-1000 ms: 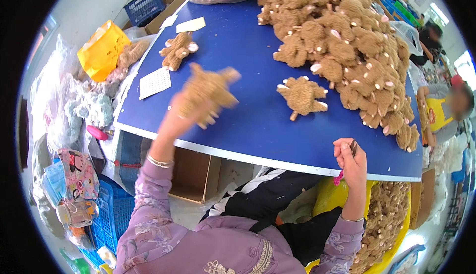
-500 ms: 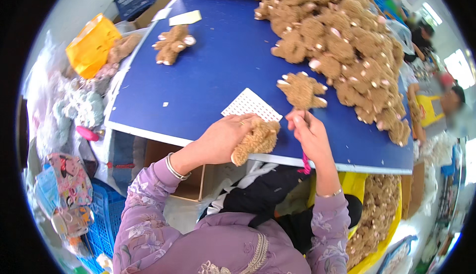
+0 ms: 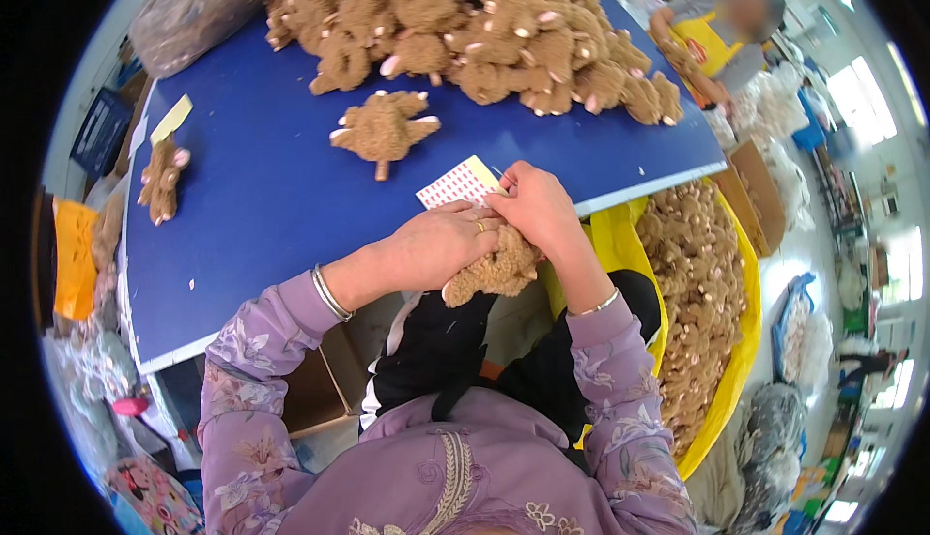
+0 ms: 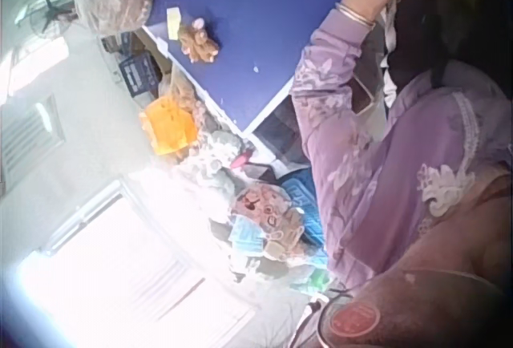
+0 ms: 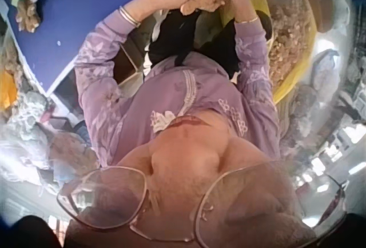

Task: The person trims excess fabric and threads from small brown stuffed toys using scissors. They repeatedly pick up each toy, snip around the edges, and place the finished items on a blue table. The person also applies small stickers to the toys during the process.

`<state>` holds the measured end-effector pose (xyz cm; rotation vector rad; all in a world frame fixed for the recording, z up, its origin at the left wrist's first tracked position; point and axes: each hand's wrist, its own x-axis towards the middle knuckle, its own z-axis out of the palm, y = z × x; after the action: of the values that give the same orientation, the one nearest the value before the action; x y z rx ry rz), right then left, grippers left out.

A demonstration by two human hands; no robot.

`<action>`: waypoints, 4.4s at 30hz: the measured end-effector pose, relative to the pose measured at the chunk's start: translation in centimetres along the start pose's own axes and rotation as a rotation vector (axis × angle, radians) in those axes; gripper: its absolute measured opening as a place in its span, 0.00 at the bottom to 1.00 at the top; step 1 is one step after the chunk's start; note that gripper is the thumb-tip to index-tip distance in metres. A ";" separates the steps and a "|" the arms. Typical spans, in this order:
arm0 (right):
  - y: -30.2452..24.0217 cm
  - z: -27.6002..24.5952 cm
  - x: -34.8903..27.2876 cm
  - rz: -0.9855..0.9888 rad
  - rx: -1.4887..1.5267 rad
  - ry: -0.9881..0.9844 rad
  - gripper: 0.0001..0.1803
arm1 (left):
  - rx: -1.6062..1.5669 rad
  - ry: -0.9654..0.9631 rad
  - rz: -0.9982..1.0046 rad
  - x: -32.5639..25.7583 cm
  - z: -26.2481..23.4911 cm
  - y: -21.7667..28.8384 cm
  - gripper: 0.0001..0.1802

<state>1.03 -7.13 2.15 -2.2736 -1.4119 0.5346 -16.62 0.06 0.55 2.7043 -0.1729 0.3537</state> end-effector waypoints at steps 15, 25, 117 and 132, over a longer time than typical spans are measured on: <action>12.0 -6.6 -2.4 -0.036 0.240 0.240 0.10 | -0.014 0.067 0.198 10.6 4.1 -1.0 0.17; 12.7 -7.6 -1.1 -0.094 0.263 -0.012 0.14 | -0.099 -0.039 0.315 13.3 4.1 -1.9 0.15; 12.8 -2.9 -6.2 0.093 0.939 0.580 0.02 | -0.087 0.271 0.011 10.0 3.7 -0.8 0.19; 1.6 -7.9 -8.5 -0.127 0.905 0.234 0.04 | -1.781 0.576 -0.450 9.3 1.8 -0.7 0.20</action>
<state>2.79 -16.58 8.92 -1.4507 -0.9117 0.6637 -7.14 -0.71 1.20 0.7896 0.2162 0.4661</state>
